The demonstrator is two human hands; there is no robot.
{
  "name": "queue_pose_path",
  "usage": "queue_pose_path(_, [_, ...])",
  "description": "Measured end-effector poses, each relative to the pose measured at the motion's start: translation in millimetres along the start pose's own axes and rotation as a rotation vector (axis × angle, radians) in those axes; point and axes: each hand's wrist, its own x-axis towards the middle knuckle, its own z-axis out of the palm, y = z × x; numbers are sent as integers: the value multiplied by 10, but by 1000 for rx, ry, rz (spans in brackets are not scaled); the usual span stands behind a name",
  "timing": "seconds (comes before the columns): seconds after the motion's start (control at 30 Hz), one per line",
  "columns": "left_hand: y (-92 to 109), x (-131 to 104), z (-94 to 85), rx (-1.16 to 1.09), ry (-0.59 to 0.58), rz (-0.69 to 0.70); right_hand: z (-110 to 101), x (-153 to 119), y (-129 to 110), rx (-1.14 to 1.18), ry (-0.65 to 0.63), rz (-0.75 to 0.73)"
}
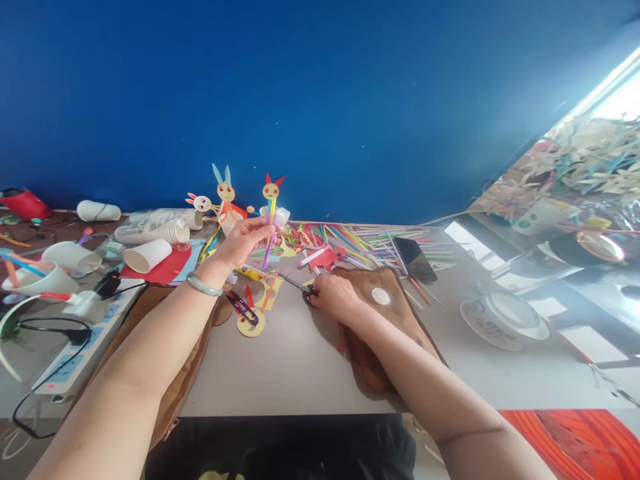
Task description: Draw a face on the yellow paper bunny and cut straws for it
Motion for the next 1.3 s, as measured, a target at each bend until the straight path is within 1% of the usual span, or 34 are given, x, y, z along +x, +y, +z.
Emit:
queue_pose_path(0.2, [14, 2, -25, 1, -3, 7, 12, -21, 13, 18, 10, -21])
queue_pose_path(0.4, [8, -12, -25, -10, -34, 6, 13, 2, 64, 72, 19, -34])
queue_pose_path(0.57, [-33, -28, -15, -7, -36, -51, 30, 36, 64, 168, 37, -42])
queue_pose_path(0.67, [-77, -29, -16, 21, -60, -61, 38, 31, 60, 233, 42, -45])
queue_pose_path(0.8, [-139, -39, -32, 39, -58, -76, 32, 44, 132, 372, 62, -79])
queue_pose_path(0.93, [-164, -69, -56, 36, -26, -118, 52, 141, 259, 572, 82, -107])
queue_pose_path(0.97, [-166, -76, -62, 33, -17, -130, 68, 175, 283, 668, 96, -97])
queue_pose_path(1.03, [-174, -83, -76, 24, -1, -156, 109, 240, 312, 991, 150, -65])
queue_pose_path(1.1, [-193, -80, -93, 9, 11, -178, 146, 290, 319, 1400, 217, -48])
queue_pose_path(1.13, [-207, -75, -102, 0, 14, -185, 158, 306, 317, 1564, 238, -53])
queue_pose_path(1.17, [-222, -69, -110, -9, 14, -191, 165, 316, 315, 1666, 245, -72])
queue_pose_path(1.23, [-252, -56, -125, -23, 7, -196, 164, 320, 314, 1749, 234, -128])
queue_pose_path(1.3, [-268, -50, -132, -26, -5, -200, 151, 307, 320, 1749, 193, -210])
